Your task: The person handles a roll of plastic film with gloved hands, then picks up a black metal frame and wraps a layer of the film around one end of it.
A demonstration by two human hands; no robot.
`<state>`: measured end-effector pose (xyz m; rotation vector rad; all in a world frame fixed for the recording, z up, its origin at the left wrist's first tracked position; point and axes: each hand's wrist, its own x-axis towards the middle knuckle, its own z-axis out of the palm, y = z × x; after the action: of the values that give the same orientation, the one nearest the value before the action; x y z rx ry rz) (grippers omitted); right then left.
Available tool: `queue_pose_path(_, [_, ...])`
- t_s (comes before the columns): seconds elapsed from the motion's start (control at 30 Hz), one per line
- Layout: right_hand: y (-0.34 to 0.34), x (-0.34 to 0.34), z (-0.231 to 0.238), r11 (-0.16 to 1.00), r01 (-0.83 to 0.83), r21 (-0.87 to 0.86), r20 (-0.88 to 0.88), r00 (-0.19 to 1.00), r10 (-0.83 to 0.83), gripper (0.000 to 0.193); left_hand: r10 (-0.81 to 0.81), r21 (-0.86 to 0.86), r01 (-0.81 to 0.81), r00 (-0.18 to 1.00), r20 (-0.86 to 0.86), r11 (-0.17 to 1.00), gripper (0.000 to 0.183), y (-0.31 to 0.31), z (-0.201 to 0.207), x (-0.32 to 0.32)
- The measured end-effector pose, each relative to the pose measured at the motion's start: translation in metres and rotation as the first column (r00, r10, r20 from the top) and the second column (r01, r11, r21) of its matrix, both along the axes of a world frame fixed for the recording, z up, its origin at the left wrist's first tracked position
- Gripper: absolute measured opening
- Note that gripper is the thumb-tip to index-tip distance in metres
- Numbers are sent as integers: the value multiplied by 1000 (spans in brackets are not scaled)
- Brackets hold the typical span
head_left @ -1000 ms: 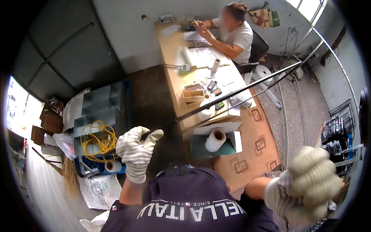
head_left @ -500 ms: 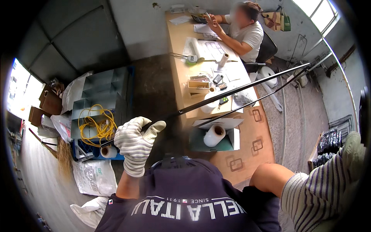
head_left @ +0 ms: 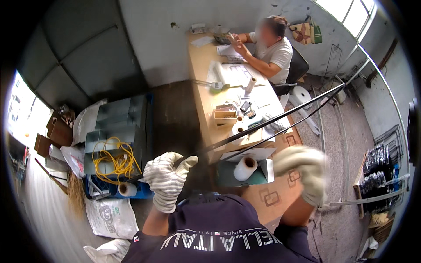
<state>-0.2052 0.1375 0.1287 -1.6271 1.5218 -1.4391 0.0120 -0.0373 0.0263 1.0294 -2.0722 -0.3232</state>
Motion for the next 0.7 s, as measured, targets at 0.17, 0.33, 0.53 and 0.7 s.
queue_pose_path(0.17, [-37,8,-107,933,-111,341,519,850,-88,37,23,17,-24,998,59,1000,39,-2,5,-6])
queue_pose_path(0.33, [-53,16,-99,996,-11,-85,861,503,79,44,-88,-23,87,996,-34,996,40,2,7,-13])
queue_pose_path(0.53, [-50,2,-105,968,247,-47,914,401,-58,23,-152,147,134,981,121,980,38,2,19,-13])
queue_pose_path(0.7, [-44,20,-116,987,150,-49,912,411,-17,26,-305,20,306,940,154,952,30,13,16,-33])
